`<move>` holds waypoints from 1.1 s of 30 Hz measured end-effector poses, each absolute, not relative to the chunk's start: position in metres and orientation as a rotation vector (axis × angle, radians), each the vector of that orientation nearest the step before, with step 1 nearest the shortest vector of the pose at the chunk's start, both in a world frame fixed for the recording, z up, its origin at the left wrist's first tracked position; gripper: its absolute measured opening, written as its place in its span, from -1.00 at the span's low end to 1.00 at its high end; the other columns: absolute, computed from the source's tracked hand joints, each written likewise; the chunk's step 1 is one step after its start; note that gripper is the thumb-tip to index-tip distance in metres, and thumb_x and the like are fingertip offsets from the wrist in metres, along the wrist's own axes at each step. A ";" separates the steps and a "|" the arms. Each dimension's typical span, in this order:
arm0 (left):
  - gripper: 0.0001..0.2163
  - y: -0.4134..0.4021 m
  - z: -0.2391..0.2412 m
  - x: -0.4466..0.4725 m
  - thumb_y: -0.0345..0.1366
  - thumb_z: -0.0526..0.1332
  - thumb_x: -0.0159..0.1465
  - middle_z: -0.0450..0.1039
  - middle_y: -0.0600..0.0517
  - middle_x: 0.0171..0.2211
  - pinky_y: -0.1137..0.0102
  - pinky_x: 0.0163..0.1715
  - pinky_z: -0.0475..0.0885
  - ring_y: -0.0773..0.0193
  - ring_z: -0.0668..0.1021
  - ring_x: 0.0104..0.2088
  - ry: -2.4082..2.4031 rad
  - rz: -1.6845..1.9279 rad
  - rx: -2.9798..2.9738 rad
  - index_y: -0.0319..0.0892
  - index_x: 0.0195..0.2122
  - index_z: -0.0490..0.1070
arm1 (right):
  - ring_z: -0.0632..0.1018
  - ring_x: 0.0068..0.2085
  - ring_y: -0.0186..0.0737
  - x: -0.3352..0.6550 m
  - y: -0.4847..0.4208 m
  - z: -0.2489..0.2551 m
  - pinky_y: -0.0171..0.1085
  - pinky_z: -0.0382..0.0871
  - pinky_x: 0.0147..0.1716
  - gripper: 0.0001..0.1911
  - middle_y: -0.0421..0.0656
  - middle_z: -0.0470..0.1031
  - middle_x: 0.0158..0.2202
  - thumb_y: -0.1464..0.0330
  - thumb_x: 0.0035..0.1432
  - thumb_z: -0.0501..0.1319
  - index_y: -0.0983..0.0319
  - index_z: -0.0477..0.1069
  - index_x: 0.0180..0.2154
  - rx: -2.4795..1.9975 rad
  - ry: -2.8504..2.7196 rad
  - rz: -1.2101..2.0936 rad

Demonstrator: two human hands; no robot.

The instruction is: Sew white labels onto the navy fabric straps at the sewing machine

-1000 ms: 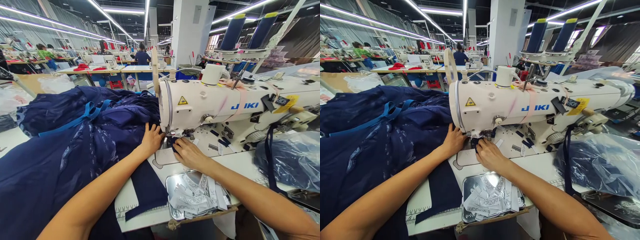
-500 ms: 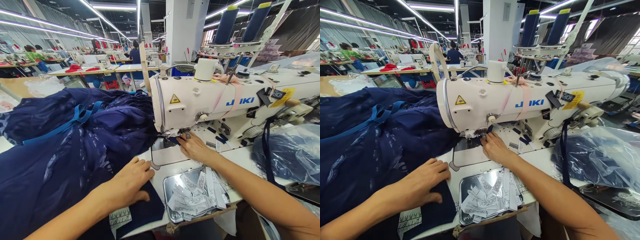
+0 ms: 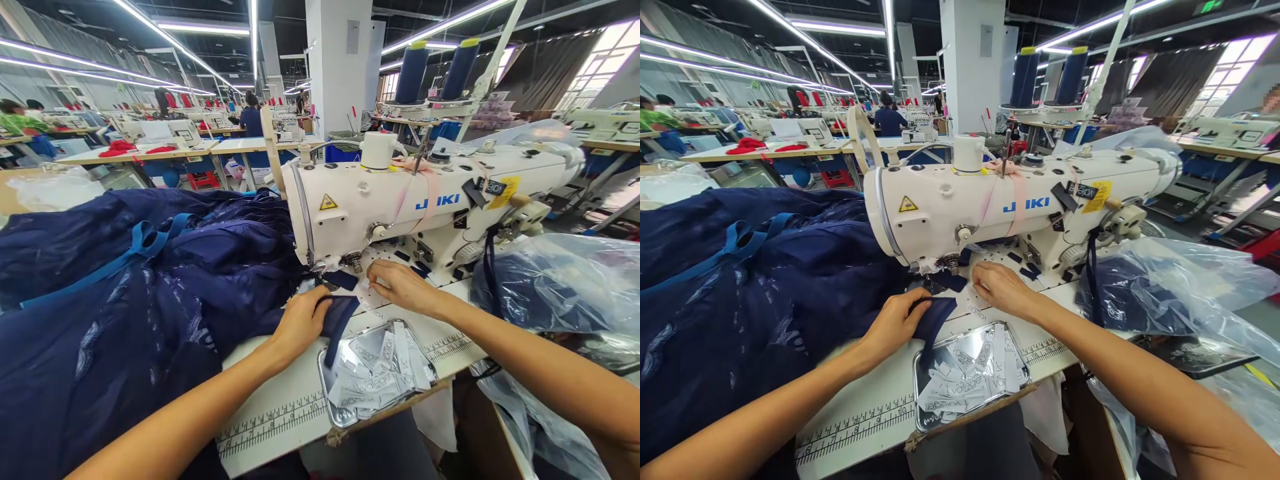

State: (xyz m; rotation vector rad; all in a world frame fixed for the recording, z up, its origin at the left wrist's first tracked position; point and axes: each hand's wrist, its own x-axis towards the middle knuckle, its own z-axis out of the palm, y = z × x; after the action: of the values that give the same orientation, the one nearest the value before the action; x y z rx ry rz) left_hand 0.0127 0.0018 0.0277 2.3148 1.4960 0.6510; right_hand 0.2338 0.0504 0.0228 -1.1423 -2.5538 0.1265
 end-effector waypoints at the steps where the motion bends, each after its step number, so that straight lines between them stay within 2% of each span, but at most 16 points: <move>1: -0.79 0.008 0.024 0.015 -0.38 -0.04 0.24 0.48 0.04 -0.39 0.42 -0.35 0.34 0.27 0.50 -0.37 1.514 0.661 2.309 -0.20 -0.31 0.39 | 0.41 -0.36 -0.24 0.241 0.046 0.024 -0.29 0.28 -0.34 -0.87 -0.13 0.38 -0.38 0.54 0.08 0.05 0.28 0.34 -0.38 -1.137 -2.531 0.134; 4: -0.78 0.022 0.012 0.013 -0.33 -0.01 0.22 0.50 -0.04 -0.33 0.37 -0.30 0.34 0.20 0.51 -0.33 1.615 0.666 2.281 -0.23 -0.28 0.41 | 0.38 -0.39 -0.28 0.261 0.033 0.024 -0.30 0.25 -0.35 -0.88 -0.16 0.35 -0.43 0.52 0.09 0.06 0.27 0.32 -0.44 -1.116 -2.496 0.156; 7: -0.77 0.027 0.004 0.005 -0.25 0.01 0.20 0.51 -0.03 -0.35 0.39 -0.33 0.33 0.18 0.51 -0.35 1.727 0.642 2.300 -0.20 -0.31 0.42 | 0.38 -0.36 -0.28 0.277 0.019 0.026 -0.29 0.25 -0.31 -0.87 -0.16 0.35 -0.42 0.48 0.13 0.06 0.27 0.33 -0.44 -1.064 -2.546 0.238; 11: -0.75 0.024 0.008 0.005 -0.16 0.01 0.17 0.45 0.08 -0.55 0.44 -0.47 0.29 0.26 0.47 -0.53 1.835 0.631 2.237 -0.16 -0.37 0.42 | 0.38 -0.31 -0.27 0.285 -0.001 0.029 -0.27 0.24 -0.25 -0.86 -0.15 0.37 -0.37 0.46 0.16 0.06 0.27 0.36 -0.40 -0.976 -2.673 0.317; 16: -0.74 0.016 0.019 0.016 -0.10 0.03 0.12 0.20 0.18 -0.77 0.48 -0.62 0.19 0.34 0.35 -0.71 1.850 0.653 2.025 -0.16 -0.48 0.37 | 0.37 -0.23 -0.23 0.284 -0.017 0.031 -0.22 0.21 -0.21 -0.88 -0.10 0.37 -0.29 0.42 0.17 0.08 0.28 0.37 -0.28 -0.917 -2.796 0.247; 20: -0.74 0.011 0.023 0.019 -0.09 0.05 0.08 0.11 0.18 -0.79 0.50 -0.66 0.13 0.37 0.28 -0.72 1.835 0.696 1.951 -0.16 -0.58 0.30 | 0.33 -0.23 -0.17 0.278 -0.022 0.028 -0.17 0.17 -0.21 -0.84 -0.06 0.37 -0.28 0.32 0.14 0.14 0.30 0.35 -0.30 -0.838 -2.910 0.086; 24: -0.75 0.009 0.022 0.017 -0.08 0.07 0.06 0.14 0.18 -0.76 0.50 -0.66 0.14 0.38 0.29 -0.73 1.762 0.725 1.876 -0.16 -0.58 0.26 | 0.30 -0.24 -0.14 0.273 -0.023 0.025 -0.14 0.15 -0.18 -0.83 -0.05 0.38 -0.32 0.32 0.12 0.14 0.31 0.33 -0.31 -0.816 -2.932 -0.033; 33: -0.74 0.011 0.017 0.013 -0.10 0.07 0.07 0.19 0.16 -0.70 0.50 -0.65 0.11 0.41 0.23 -0.68 1.610 0.807 1.886 -0.19 -0.57 0.30 | 0.32 -0.28 -0.21 0.243 -0.020 0.024 -0.21 0.18 -0.21 -0.79 -0.10 0.39 -0.36 0.36 0.22 0.00 0.30 0.37 -0.30 -0.749 -2.798 0.115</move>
State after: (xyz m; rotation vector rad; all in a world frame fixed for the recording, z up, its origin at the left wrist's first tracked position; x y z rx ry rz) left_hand 0.0133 0.0107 0.0168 1.8862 1.6097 0.8069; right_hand 0.2432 -0.0198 0.0243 -0.7494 -2.7978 0.1146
